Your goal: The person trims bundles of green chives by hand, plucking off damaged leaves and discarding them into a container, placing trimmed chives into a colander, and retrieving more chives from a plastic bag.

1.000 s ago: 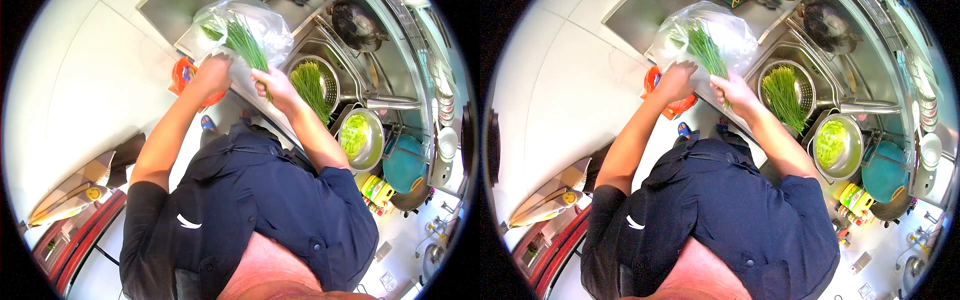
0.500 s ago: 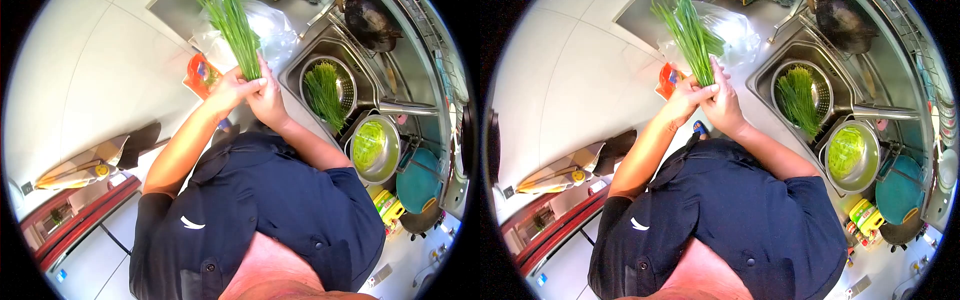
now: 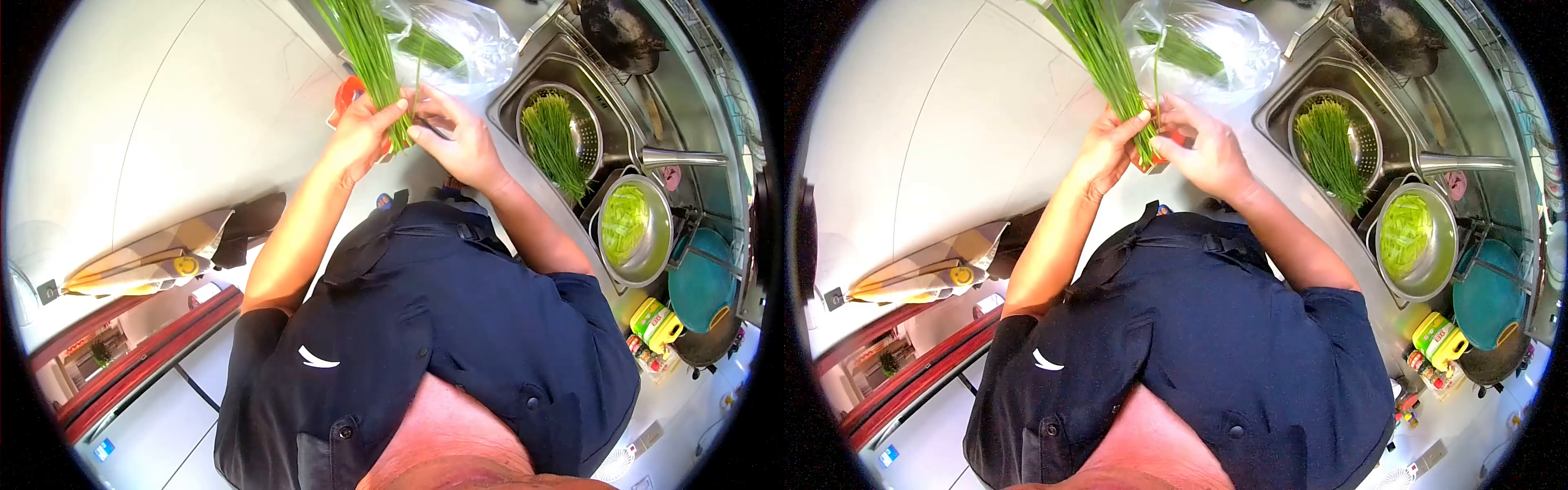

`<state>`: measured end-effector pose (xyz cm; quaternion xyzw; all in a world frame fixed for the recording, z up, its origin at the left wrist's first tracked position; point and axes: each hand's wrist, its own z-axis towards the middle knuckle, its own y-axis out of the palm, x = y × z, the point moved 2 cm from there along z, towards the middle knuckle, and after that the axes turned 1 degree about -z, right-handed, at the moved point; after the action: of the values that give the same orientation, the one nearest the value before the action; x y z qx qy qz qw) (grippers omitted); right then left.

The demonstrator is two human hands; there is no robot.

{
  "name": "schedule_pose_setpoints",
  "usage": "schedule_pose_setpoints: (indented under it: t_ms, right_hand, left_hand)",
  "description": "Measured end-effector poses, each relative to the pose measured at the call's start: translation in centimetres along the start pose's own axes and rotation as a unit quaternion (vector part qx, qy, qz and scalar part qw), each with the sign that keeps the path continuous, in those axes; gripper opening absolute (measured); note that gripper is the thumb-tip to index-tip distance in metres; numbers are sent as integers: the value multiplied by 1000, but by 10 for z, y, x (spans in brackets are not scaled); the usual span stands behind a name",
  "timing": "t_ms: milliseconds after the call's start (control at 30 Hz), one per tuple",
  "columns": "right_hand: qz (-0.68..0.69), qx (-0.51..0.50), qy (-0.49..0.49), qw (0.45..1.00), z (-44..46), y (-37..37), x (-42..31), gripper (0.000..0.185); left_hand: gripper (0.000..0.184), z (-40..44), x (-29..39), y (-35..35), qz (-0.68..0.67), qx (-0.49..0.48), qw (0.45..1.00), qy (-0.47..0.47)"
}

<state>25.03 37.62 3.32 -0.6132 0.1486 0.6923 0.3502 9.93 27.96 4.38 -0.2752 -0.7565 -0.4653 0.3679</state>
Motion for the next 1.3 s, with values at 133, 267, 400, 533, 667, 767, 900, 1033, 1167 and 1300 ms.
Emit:
schedule_pose_setpoints:
  t_ms: [133,267,400,533,667,767,900,1033,1167,1300]
  right_hand:
    - [34,18,45,998,4,6,-21,44]
    - [-115,79,-86,987,8,8,-38,22]
    - [-104,63,-133,984,17,21,-54,15]
    - [-173,64,-72,980,23,32,-55,14]
    - [-144,86,-53,984,22,37,-43,18]
    - [-128,79,-72,986,25,42,-30,21]
    - [-1,-9,-38,999,31,55,-19,25]
    - [46,-68,30,996,31,61,-22,25]
    - [-41,-77,-12,996,35,65,-7,23]
    - [-66,-68,-63,993,37,69,-8,19]
  left_hand:
    - [29,-13,11,-22,27,20,999,-2]
    - [29,-27,18,-32,25,5,1000,-18]
    - [22,-33,17,-39,21,-22,1000,6]
    - [25,-40,15,-45,17,-39,999,8]
    - [27,-50,19,-51,-23,-55,998,3]
    - [28,-55,19,-54,-81,-48,996,-10]
    - [27,-60,13,-60,-81,-39,996,-5]
    - [18,-64,13,-66,-34,-20,999,2]
    - [14,-68,8,-70,-35,16,999,-8]
    - [10,-73,4,-73,-29,38,999,-13]
